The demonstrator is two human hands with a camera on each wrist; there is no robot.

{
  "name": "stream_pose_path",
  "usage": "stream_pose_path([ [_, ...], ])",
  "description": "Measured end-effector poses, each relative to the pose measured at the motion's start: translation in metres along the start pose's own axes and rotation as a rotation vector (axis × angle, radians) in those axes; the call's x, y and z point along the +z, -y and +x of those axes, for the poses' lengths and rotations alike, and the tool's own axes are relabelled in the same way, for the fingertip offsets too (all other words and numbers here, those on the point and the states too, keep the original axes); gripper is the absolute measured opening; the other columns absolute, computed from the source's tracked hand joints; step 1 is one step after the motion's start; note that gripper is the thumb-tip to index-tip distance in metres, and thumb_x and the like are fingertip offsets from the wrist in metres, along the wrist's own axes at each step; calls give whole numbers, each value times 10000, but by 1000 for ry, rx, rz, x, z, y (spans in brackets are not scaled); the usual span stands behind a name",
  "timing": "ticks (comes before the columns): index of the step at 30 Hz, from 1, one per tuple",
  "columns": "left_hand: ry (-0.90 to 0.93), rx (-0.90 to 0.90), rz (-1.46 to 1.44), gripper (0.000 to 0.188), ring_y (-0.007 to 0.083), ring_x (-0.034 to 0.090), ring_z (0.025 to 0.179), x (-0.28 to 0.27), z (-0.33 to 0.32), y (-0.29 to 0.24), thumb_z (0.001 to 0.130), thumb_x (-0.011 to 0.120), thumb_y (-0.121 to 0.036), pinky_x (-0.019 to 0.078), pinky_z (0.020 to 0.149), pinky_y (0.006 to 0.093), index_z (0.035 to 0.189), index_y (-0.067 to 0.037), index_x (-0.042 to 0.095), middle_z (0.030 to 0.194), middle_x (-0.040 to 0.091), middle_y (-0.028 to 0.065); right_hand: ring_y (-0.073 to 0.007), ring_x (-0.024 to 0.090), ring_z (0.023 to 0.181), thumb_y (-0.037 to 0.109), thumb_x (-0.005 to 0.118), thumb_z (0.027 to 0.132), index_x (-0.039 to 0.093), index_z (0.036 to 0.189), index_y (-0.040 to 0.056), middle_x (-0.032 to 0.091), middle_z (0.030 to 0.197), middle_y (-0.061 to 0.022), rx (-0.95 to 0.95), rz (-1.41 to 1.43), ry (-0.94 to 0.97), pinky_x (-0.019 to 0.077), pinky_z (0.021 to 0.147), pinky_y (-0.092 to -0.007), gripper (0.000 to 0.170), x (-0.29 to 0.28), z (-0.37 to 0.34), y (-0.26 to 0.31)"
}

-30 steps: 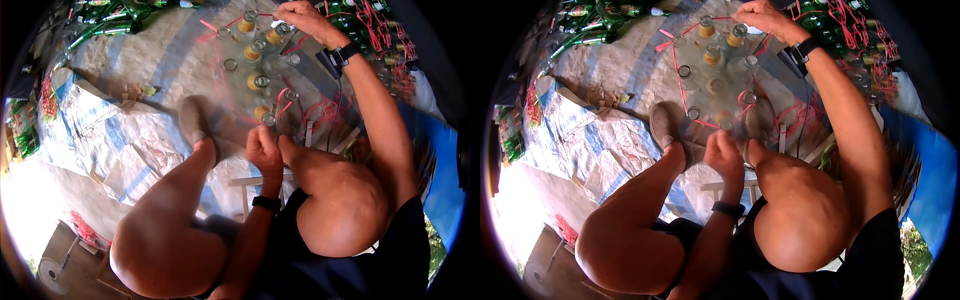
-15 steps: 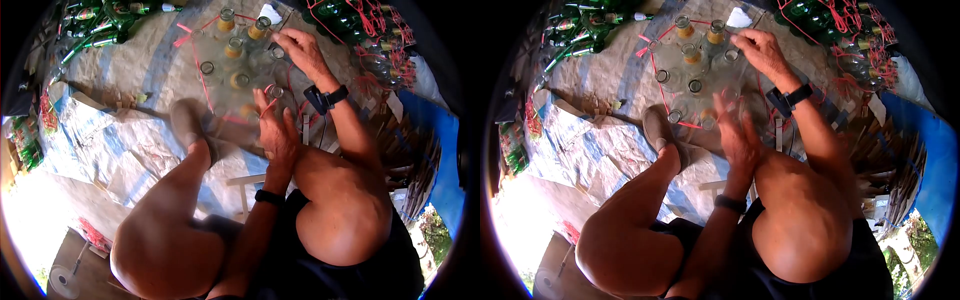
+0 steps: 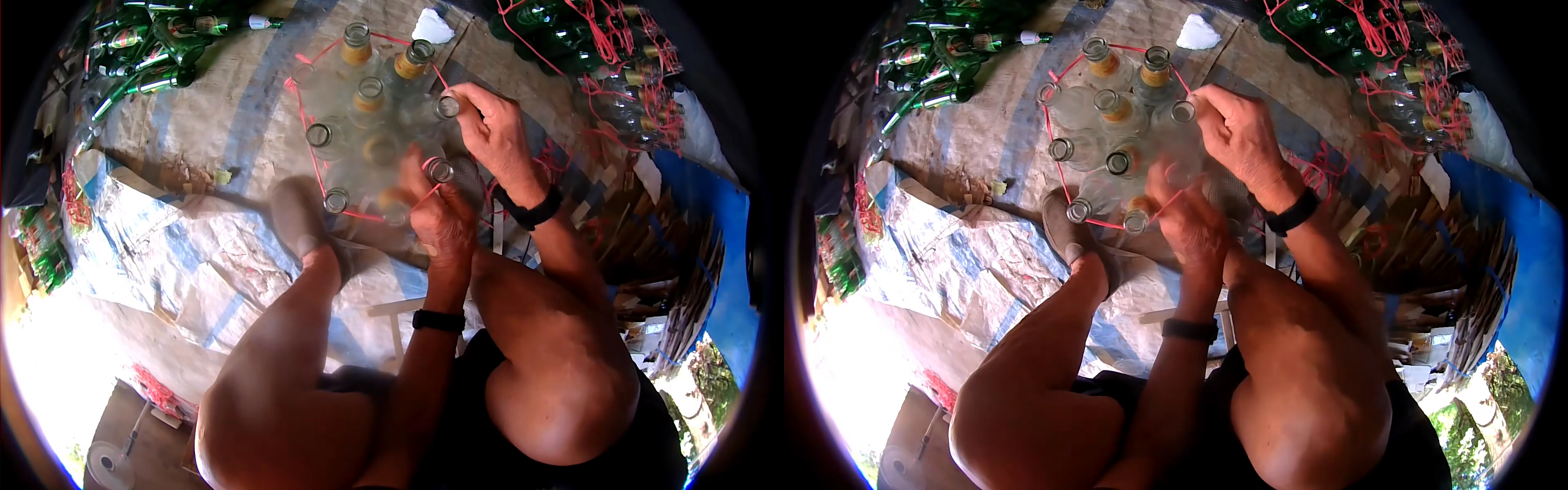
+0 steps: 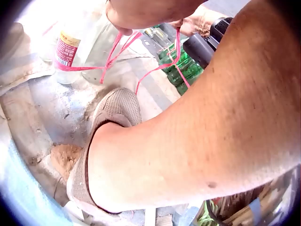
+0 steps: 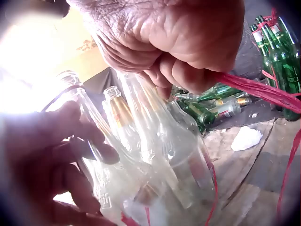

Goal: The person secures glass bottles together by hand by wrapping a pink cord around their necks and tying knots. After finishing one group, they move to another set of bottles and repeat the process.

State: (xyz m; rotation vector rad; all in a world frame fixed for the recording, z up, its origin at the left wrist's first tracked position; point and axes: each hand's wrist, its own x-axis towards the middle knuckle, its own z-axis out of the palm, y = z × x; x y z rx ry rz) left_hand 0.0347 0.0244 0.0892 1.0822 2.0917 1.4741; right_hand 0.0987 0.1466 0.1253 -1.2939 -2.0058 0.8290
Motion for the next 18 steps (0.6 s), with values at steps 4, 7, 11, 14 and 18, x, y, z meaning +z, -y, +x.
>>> stream_pose_path([
  [4,69,-58,-69,506,470,553,1233,-9,-3,2,1063,478,-278,464,1025,460,1419,81,462,1356,547,308,-206,465,531,-14,622,910,658,980,-8,557,688,-175,-36,27,-46,447,525,-324,80,0,-9,3],
  [7,71,-77,-76,519,465,556,1231,-8,-2,5,1064,479,-300,464,1025,459,1417,82,466,1354,550,304,-214,474,526,-23,619,906,659,986,-7,565,697,-181,-12,-1,-43,446,521,-325,91,-1,-11,2],
  [11,12,0,-52,468,355,589,1098,-7,0,4,904,598,24,511,908,414,1362,25,505,1249,571,231,-283,578,551,-24,621,904,662,1022,3,605,742,-198,-104,-108,-84,481,537,-350,128,1,-13,0],
  [14,12,16,-45,441,375,589,1093,-7,0,4,913,593,16,507,908,422,1347,31,511,1233,580,241,-333,662,657,-20,635,901,663,1058,17,653,808,-187,-159,-240,-84,518,579,-382,164,-3,-18,11],
  [18,14,48,-70,407,414,584,1086,-9,2,3,916,597,5,495,920,444,1315,47,525,1222,594,255,-332,697,756,-18,653,892,659,1074,16,685,871,-166,-212,-271,-54,541,626,-401,185,-3,-39,10],
])
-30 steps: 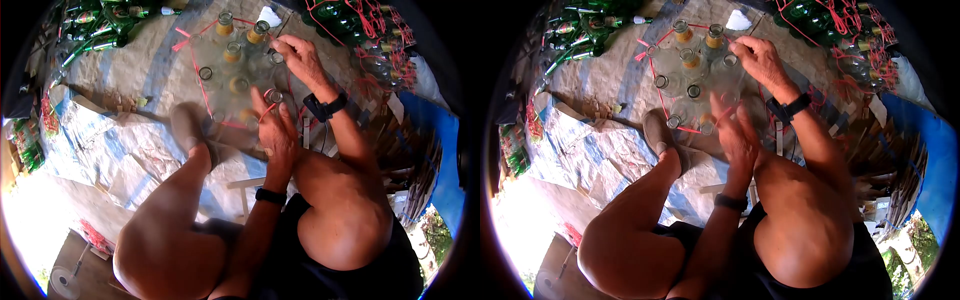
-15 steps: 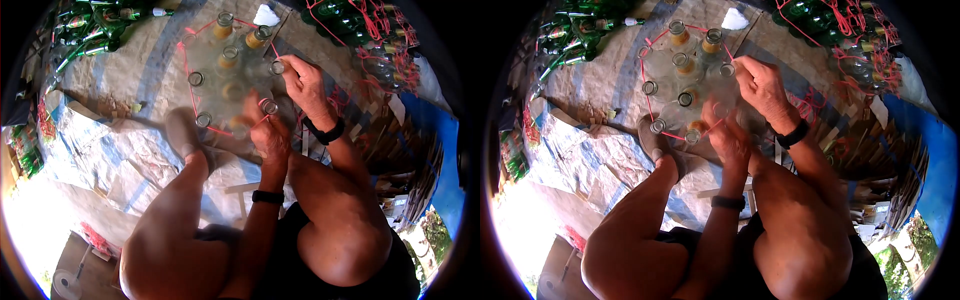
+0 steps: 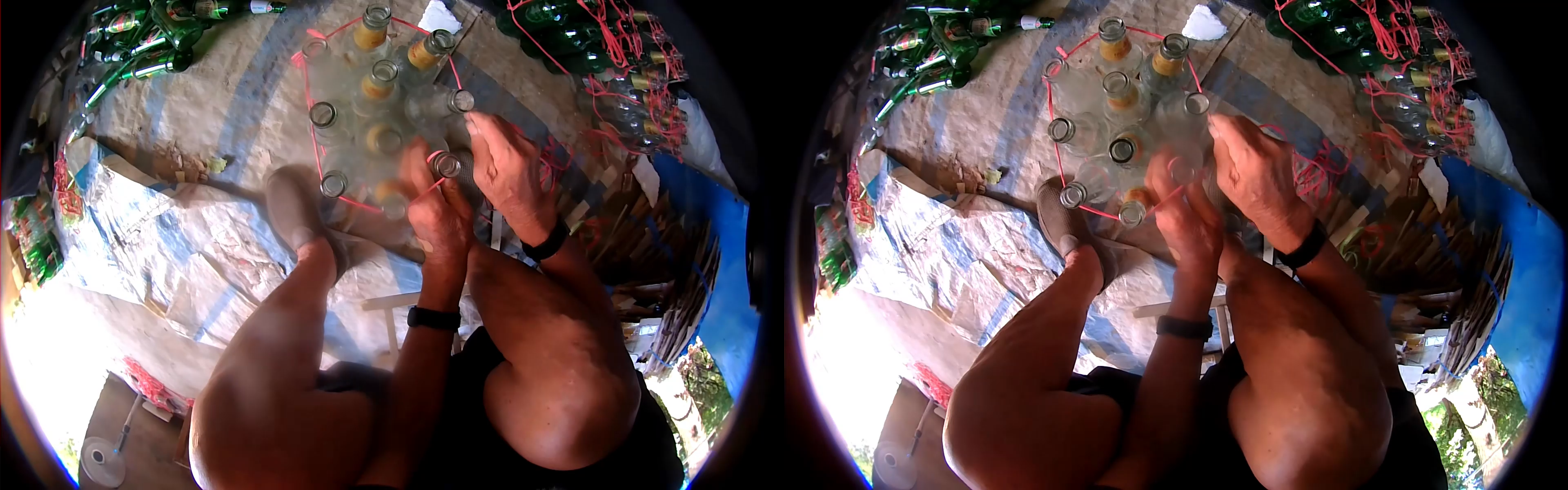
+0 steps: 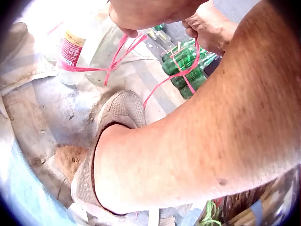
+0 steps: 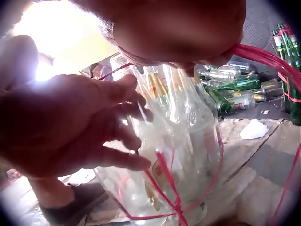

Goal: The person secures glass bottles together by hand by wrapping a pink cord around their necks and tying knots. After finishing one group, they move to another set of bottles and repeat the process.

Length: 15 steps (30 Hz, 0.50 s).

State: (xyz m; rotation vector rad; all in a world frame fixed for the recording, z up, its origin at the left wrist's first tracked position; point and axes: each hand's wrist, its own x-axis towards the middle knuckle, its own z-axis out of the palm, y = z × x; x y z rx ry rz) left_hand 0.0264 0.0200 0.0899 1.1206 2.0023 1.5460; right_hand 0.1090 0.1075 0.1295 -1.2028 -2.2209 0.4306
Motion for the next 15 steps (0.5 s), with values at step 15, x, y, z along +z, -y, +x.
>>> stream_pose_path([
  [15,3,35,12,441,424,569,1157,0,0,4,907,622,-11,473,980,443,1334,38,523,1272,590,258,-308,683,724,-35,683,884,668,1143,-24,673,827,-155,-52,-33,-46,538,617,-375,259,-26,-34,10],
])
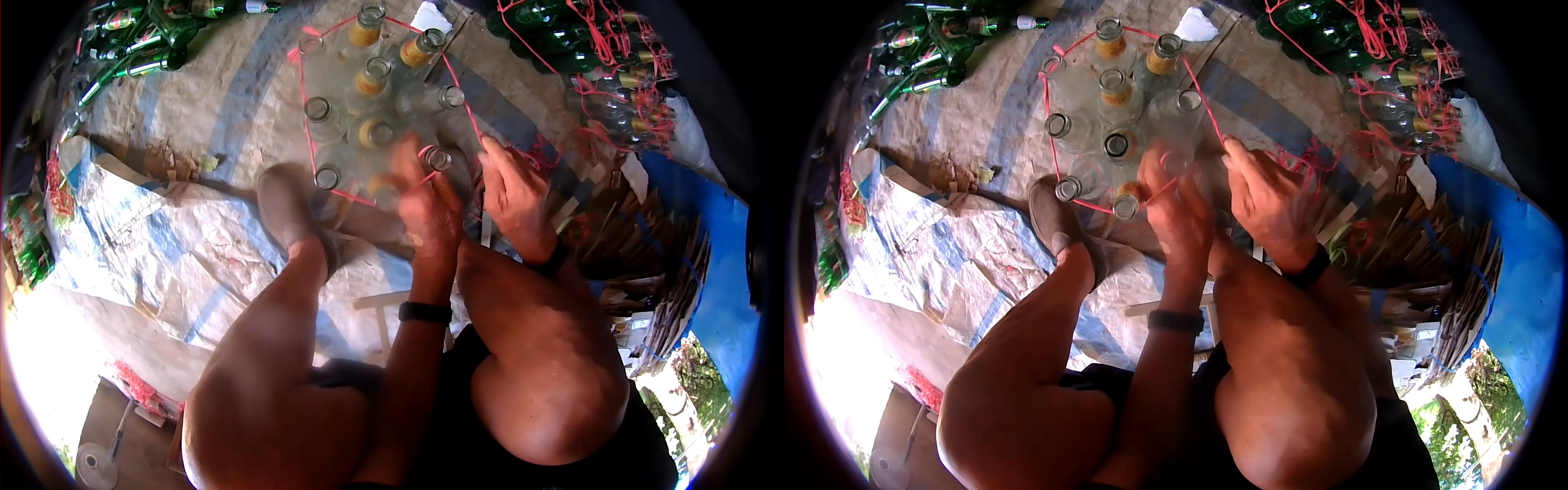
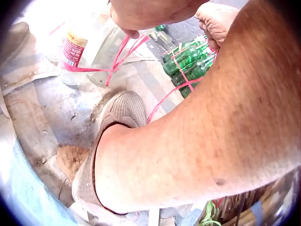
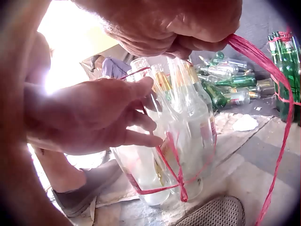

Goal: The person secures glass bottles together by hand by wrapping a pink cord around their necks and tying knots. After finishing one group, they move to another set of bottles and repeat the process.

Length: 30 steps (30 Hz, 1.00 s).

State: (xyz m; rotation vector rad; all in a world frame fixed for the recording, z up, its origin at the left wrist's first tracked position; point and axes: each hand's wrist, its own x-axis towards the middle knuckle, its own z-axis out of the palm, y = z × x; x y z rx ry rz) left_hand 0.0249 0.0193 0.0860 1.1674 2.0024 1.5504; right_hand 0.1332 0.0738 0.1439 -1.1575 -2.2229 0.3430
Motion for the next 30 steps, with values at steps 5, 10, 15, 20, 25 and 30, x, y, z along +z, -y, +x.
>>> stream_pose_path([
  [5,-3,39,18,440,405,578,1157,-1,1,-1,912,627,-9,475,985,443,1338,36,527,1284,596,240,-315,693,729,-24,680,887,679,1148,-22,698,862,-157,12,-12,27,552,622,-380,261,-2,0,7],
  [10,12,15,57,424,387,587,1147,-3,-1,-2,932,619,-20,480,978,446,1344,36,534,1309,600,227,-304,693,724,-10,685,876,689,1163,-6,702,870,-143,46,29,59,553,620,-384,288,-14,2,8],
  [15,17,46,65,384,382,591,1135,-3,4,-3,983,577,-89,485,970,436,1343,38,536,1313,600,223,-255,687,744,-16,689,856,673,1198,6,690,878,-101,51,9,39,545,623,-353,344,-16,-4,9],
  [20,66,21,116,379,400,587,1132,-5,3,-1,1027,540,-161,479,974,446,1347,42,521,1292,599,229,-230,674,719,-25,699,787,665,1182,16,668,873,-86,98,27,165,537,596,-344,398,-12,-11,12],
  [25,85,-4,118,396,431,590,1160,-6,2,-8,1060,513,-236,430,996,486,1332,52,526,1301,606,228,-190,674,721,67,717,796,647,1091,1,655,885,-32,-203,-227,237,522,579,-320,310,-13,-9,11],
  [30,69,30,100,422,452,592,1129,-4,1,-7,1058,525,-264,452,965,494,1328,60,527,1270,614,240,-187,666,716,74,721,786,649,1102,8,658,875,-26,22,-36,288,519,614,-339,331,-15,-9,18],
])
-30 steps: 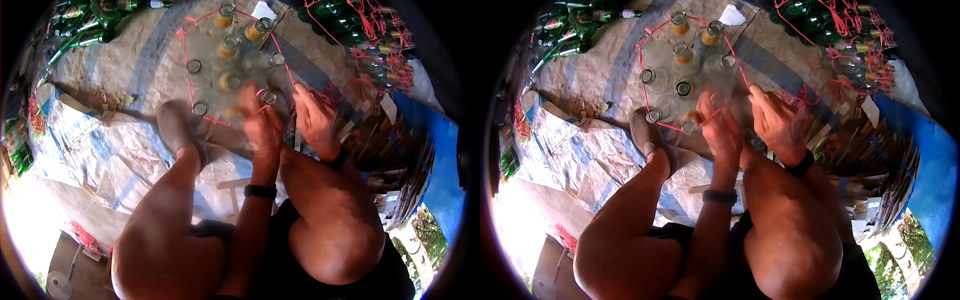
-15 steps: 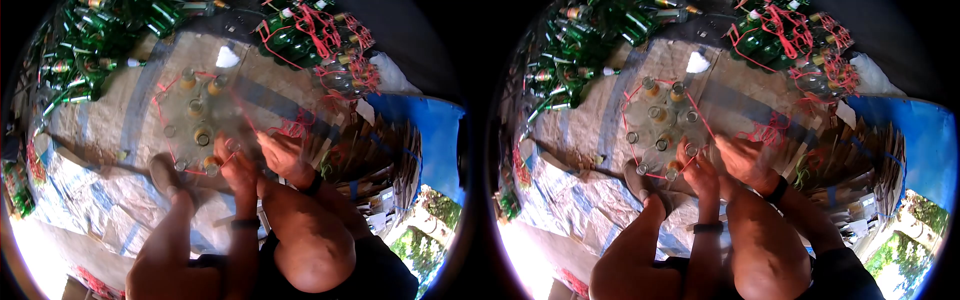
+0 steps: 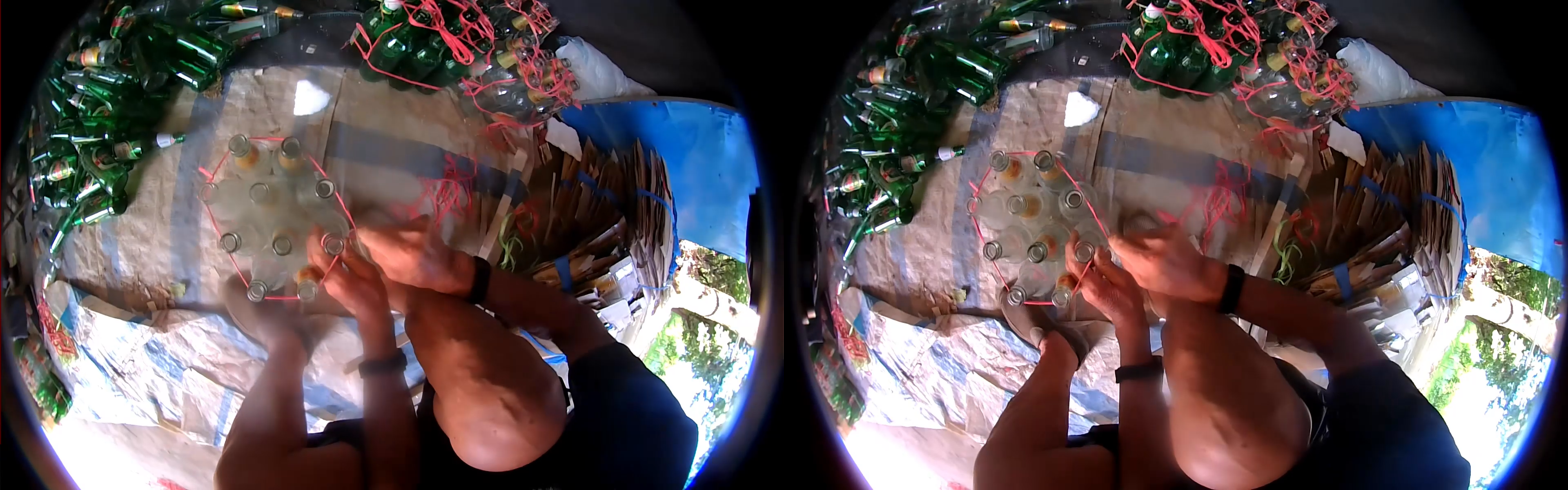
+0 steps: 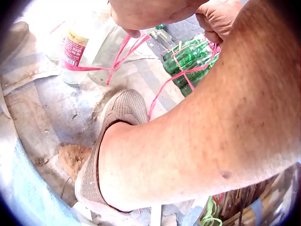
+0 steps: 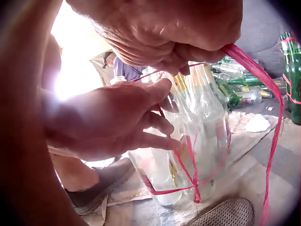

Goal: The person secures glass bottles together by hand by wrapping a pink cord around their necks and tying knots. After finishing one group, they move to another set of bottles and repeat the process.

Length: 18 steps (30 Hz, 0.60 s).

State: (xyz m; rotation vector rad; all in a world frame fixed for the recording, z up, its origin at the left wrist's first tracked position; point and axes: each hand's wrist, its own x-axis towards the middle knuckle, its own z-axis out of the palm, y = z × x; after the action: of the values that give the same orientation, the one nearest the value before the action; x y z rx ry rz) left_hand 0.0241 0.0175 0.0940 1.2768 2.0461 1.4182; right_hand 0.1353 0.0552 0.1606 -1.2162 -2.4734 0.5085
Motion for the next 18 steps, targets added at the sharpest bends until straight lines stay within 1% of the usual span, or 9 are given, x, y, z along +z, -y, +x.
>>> stream_pose_path([
  [3,-22,34,39,366,389,596,1077,-1,1,1,1022,550,-131,482,922,440,1363,0,533,1274,608,228,-183,650,695,86,712,792,647,1077,39,630,803,-20,21,78,-2,493,644,-366,296,16,-6,-4],
  [4,-22,-231,-356,368,347,594,1094,6,-9,11,1023,549,-131,483,939,423,1365,6,530,1310,599,202,-183,641,680,92,704,799,644,1059,60,610,759,-17,47,188,3,475,658,-378,268,24,-8,-7],
  [6,-105,-165,-523,389,293,588,1085,17,-10,18,1018,579,-152,485,952,389,1369,9,532,1323,594,163,-173,636,675,95,691,794,639,977,105,592,745,-4,2,195,23,450,681,-387,191,23,-5,-9],
  [8,-87,-651,-1313,399,257,582,1100,-4,-6,-7,1008,612,-147,484,962,356,1366,13,538,1311,591,145,-195,629,651,76,679,765,610,877,118,566,711,-20,-82,-61,-12,455,619,-369,138,6,11,3],
  [9,-27,-435,-733,416,259,584,1128,7,-13,9,965,646,-56,485,963,345,1363,12,544,1290,591,145,-211,625,632,72,677,766,594,861,108,560,702,-31,-104,-52,-17,458,577,-371,131,5,14,0],
  [10,-43,30,-133,455,263,590,1145,6,-7,8,918,635,55,491,964,351,1362,14,544,1288,594,148,-227,621,614,67,675,767,579,845,97,554,693,-42,-129,-50,-26,461,536,-373,128,5,16,-2],
  [13,-108,19,-209,492,279,597,1145,7,-6,5,886,627,101,499,961,357,1362,8,545,1292,597,154,-241,689,725,-19,689,785,648,1092,-20,677,827,-86,-166,-71,131,551,635,-353,309,-5,19,3],
  [15,-36,-156,-92,493,295,600,1157,6,-6,5,887,627,96,506,959,352,1363,3,542,1304,595,171,-240,684,717,-18,691,777,644,1065,-16,672,819,-84,-181,-71,174,546,622,-355,292,-8,22,5],
  [18,-70,-106,-88,503,309,597,1173,10,-5,9,882,637,75,496,981,360,1369,-2,536,1309,598,181,-240,677,701,-14,689,769,635,1022,-8,661,804,-83,-220,-69,213,535,597,-355,258,-8,27,8],
])
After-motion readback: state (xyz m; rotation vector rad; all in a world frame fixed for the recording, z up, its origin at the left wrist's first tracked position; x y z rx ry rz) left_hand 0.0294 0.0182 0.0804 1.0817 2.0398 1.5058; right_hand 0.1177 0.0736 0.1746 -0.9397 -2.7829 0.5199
